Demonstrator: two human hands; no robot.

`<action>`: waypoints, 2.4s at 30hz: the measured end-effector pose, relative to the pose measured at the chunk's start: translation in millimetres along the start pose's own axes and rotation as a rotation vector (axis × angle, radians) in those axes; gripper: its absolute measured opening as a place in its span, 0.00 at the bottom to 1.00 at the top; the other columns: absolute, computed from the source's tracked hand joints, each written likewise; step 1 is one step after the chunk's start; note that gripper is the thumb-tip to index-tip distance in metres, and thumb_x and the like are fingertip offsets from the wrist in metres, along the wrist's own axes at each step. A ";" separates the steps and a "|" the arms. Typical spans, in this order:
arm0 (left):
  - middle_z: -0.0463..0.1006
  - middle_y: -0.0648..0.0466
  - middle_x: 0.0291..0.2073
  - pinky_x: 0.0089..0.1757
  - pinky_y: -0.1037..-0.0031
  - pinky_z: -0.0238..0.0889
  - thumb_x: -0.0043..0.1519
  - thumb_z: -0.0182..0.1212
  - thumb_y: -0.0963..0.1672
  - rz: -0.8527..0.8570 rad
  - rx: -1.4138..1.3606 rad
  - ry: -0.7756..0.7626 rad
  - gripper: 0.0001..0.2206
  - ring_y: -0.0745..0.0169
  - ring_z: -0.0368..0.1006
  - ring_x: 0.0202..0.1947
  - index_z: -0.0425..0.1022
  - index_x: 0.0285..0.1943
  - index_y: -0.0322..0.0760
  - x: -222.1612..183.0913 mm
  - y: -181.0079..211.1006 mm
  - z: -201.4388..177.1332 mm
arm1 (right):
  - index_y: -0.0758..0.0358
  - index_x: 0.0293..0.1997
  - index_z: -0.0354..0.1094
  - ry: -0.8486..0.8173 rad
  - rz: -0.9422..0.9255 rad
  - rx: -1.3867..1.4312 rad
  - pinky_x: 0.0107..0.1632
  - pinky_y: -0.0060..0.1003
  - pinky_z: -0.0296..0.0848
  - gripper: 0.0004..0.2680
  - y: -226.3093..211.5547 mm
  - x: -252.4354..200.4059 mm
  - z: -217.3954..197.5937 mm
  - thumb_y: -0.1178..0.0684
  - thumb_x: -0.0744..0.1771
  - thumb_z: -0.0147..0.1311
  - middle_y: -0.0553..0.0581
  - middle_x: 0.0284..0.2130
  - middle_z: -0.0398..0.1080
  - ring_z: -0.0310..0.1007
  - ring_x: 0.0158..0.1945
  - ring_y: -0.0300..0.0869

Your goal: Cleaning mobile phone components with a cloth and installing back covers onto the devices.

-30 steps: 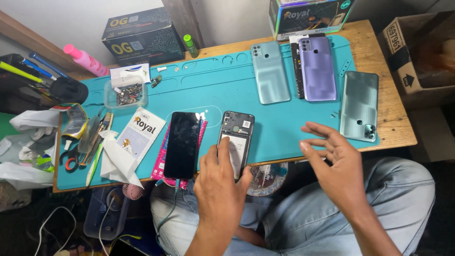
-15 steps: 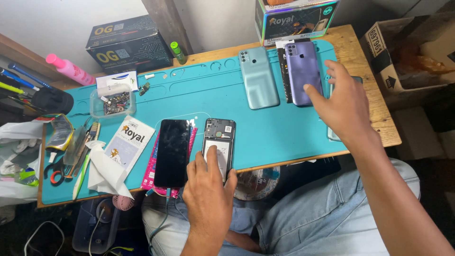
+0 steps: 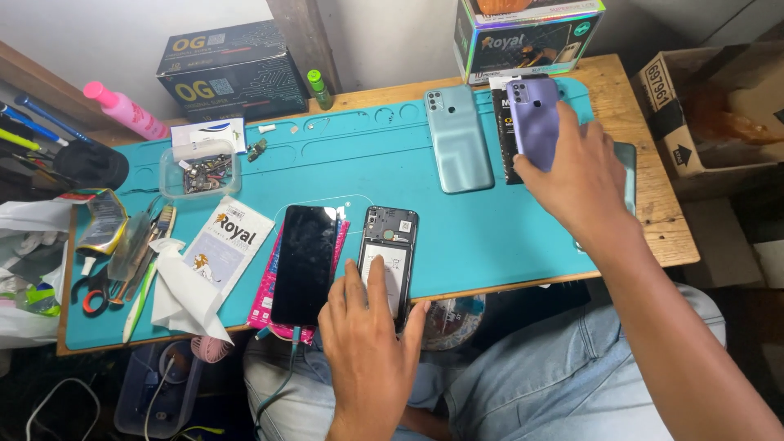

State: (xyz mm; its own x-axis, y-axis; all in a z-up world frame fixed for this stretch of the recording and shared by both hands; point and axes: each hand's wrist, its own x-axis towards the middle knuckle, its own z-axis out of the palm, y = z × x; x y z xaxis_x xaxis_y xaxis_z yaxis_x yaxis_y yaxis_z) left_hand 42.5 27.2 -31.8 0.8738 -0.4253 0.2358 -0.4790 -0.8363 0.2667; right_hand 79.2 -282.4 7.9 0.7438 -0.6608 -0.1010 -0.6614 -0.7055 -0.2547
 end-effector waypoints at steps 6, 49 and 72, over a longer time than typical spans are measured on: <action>0.79 0.41 0.61 0.53 0.52 0.67 0.63 0.71 0.47 0.016 -0.388 0.232 0.20 0.38 0.74 0.60 0.77 0.63 0.36 7.4 3.0 -37.0 | 0.51 0.85 0.46 -0.044 -0.011 0.246 0.59 0.63 0.63 0.32 -48.0 -88.1 -55.2 0.45 0.67 0.49 0.67 0.63 0.55 0.62 0.63 0.65; 0.92 0.51 0.42 0.44 0.80 0.76 0.58 0.70 0.39 -0.513 -1.387 -0.089 0.09 0.69 0.84 0.43 0.88 0.46 0.32 5.5 -32.2 -128.2 | 0.67 0.78 0.54 -0.862 -0.137 2.034 0.42 0.55 0.82 0.24 -28.0 -223.4 -2.2 0.49 0.71 0.45 0.91 0.60 0.69 0.79 0.42 0.71; 0.88 0.53 0.35 0.41 0.75 0.78 0.62 0.71 0.39 0.024 -1.040 0.111 0.02 0.63 0.85 0.36 0.84 0.41 0.36 -5.2 5.3 -126.2 | 0.84 0.76 0.51 -1.084 -0.072 2.031 0.46 0.58 0.80 0.29 6.9 -214.0 -8.1 0.44 0.70 0.39 0.92 0.65 0.65 0.80 0.41 0.68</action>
State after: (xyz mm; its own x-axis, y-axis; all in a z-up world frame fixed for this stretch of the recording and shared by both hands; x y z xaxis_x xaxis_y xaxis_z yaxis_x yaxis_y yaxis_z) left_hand 24.8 68.7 86.4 0.8756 -0.3600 0.3221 -0.3779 -0.0951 0.9210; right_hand -85.3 -148.0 35.5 0.9705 0.1676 -0.1736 -0.2341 0.8276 -0.5101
